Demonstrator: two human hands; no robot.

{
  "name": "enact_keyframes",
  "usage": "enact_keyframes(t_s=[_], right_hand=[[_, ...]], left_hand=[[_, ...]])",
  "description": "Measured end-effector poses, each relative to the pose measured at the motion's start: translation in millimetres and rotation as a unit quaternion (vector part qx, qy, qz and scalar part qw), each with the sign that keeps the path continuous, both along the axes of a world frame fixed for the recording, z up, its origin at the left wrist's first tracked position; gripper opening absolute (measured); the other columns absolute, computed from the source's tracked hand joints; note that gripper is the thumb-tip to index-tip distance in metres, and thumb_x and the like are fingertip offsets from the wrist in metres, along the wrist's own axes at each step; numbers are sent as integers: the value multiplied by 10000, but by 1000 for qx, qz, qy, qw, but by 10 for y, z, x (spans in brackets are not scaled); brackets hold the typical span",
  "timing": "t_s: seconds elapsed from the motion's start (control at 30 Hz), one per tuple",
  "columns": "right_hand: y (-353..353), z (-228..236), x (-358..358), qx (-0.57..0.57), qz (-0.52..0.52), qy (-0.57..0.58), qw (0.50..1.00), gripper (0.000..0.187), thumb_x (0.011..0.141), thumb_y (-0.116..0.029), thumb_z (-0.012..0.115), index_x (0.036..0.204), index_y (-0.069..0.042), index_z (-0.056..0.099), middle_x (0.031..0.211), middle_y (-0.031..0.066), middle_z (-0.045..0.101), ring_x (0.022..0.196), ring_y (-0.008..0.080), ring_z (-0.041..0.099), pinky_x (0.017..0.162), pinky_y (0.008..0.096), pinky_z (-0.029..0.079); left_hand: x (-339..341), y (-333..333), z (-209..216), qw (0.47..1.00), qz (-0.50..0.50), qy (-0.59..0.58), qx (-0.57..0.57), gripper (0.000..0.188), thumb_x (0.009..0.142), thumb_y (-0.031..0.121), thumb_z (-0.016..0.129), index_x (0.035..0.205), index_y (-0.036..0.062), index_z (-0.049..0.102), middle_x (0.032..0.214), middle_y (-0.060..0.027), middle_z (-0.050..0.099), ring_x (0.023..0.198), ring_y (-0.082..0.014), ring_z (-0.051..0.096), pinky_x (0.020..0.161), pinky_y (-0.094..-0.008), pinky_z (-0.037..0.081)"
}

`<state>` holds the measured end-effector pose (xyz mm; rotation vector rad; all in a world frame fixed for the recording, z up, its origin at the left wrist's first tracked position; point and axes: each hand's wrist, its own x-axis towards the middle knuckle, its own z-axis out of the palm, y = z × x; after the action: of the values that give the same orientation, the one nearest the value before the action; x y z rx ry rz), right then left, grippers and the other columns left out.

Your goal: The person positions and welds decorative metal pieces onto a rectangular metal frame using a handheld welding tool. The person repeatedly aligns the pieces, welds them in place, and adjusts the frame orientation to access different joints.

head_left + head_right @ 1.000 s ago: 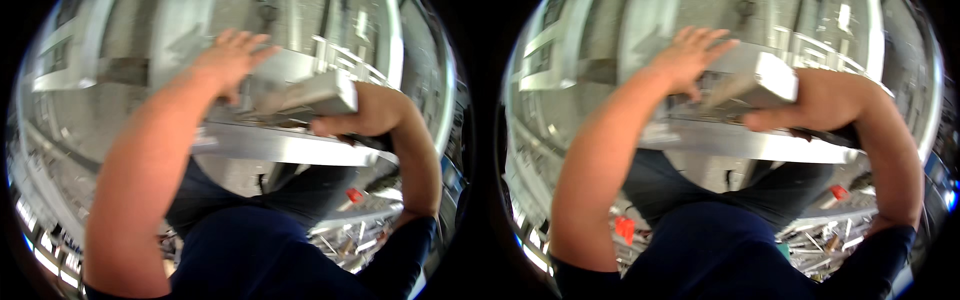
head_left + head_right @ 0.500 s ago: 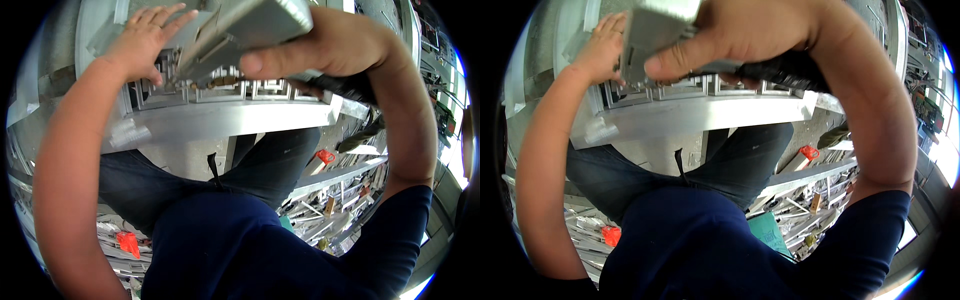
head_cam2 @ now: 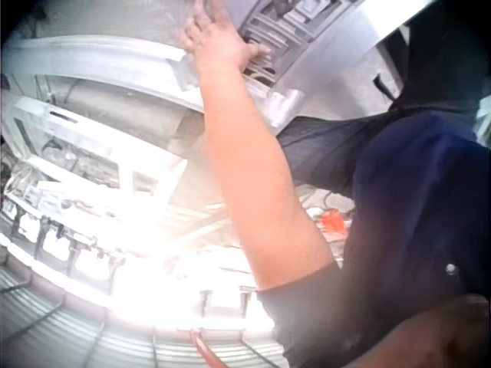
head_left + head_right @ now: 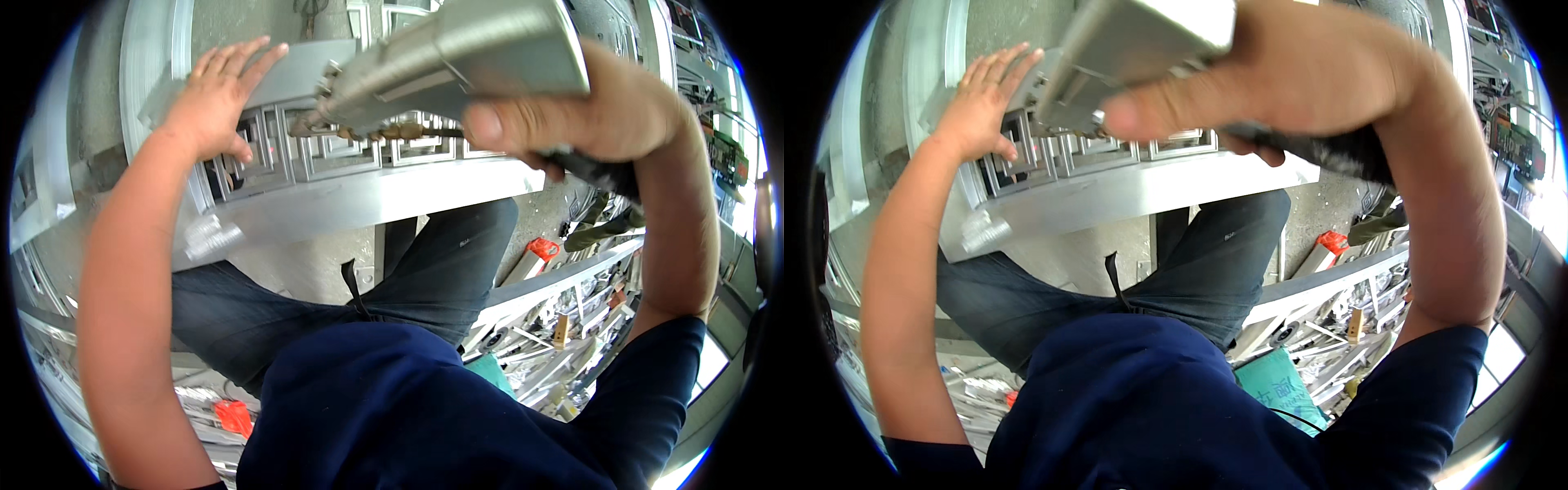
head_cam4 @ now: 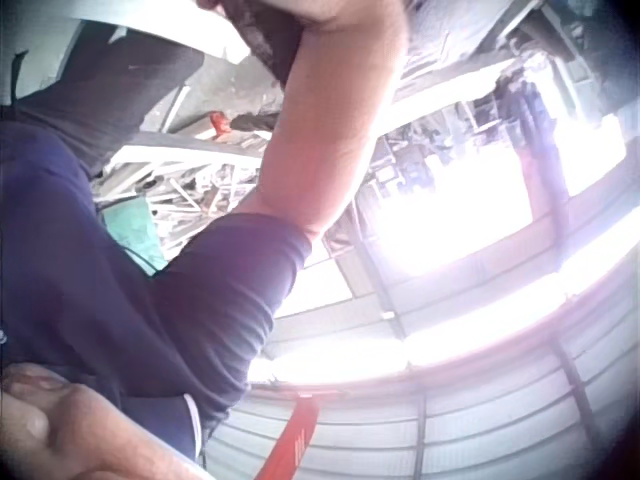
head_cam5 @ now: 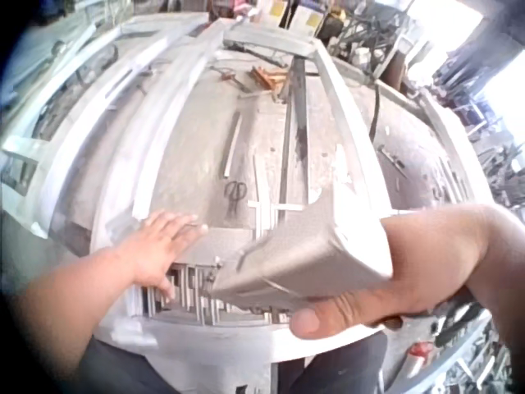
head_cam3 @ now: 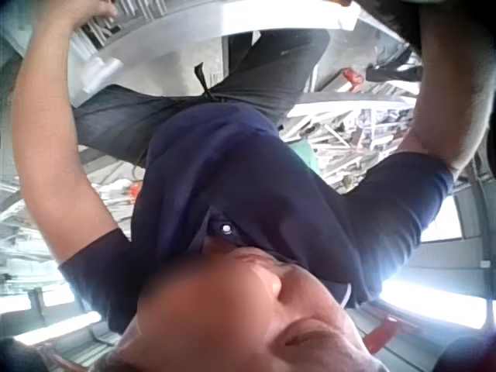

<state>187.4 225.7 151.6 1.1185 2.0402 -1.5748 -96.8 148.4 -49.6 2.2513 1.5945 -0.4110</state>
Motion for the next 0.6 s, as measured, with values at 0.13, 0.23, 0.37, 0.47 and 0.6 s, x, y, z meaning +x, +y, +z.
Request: enact_keyframes(t_s=[0.13,0.23,0.37,0.47,0.6], right_hand=[[-548,119,712,63,-43,30,997,550,890,-362,778,1263,15,634,837,115,711,704,168,686,608,310,562],[-1296,286,1137,99,-167,-45,980,472,825,-239,843,1201,-35,645,935,133,718,828,208,694,732,350,541],[-2556,-172,1607,138,-356,-61,922,483,771,-134,839,1169,0,599,818,145,636,733,294,644,711,386,514],[-3225,-429,1810,216,-371,-126,895,468,748,-95,834,1135,-18,582,839,200,668,804,439,661,714,425,523],[-4128,-687,2279,247,-415,-234,844,489,751,-155,844,1127,-20,563,855,218,693,863,461,678,727,468,537]], left_hand=[[44,-11,44,1000,0,19,-25,1486,448,262,985,1625,286,78,1672,-51,174,1525,-317,218,1287,-480,143],[70,12,107,999,0,4,-40,1495,453,286,990,1626,287,63,1676,-65,163,1535,-316,192,1285,-489,125],[-13,20,83,999,-17,-9,-39,1497,462,298,992,1628,267,54,1681,-106,145,1553,-331,133,1274,-520,112],[-20,-106,117,1000,3,4,-30,1422,532,361,971,1628,249,72,1678,-126,148,1555,-355,103,1269,-524,102],[-216,-252,154,990,99,-84,52,1185,691,489,876,1609,161,202,1652,-166,214,1535,-384,162,1257,-513,132]])
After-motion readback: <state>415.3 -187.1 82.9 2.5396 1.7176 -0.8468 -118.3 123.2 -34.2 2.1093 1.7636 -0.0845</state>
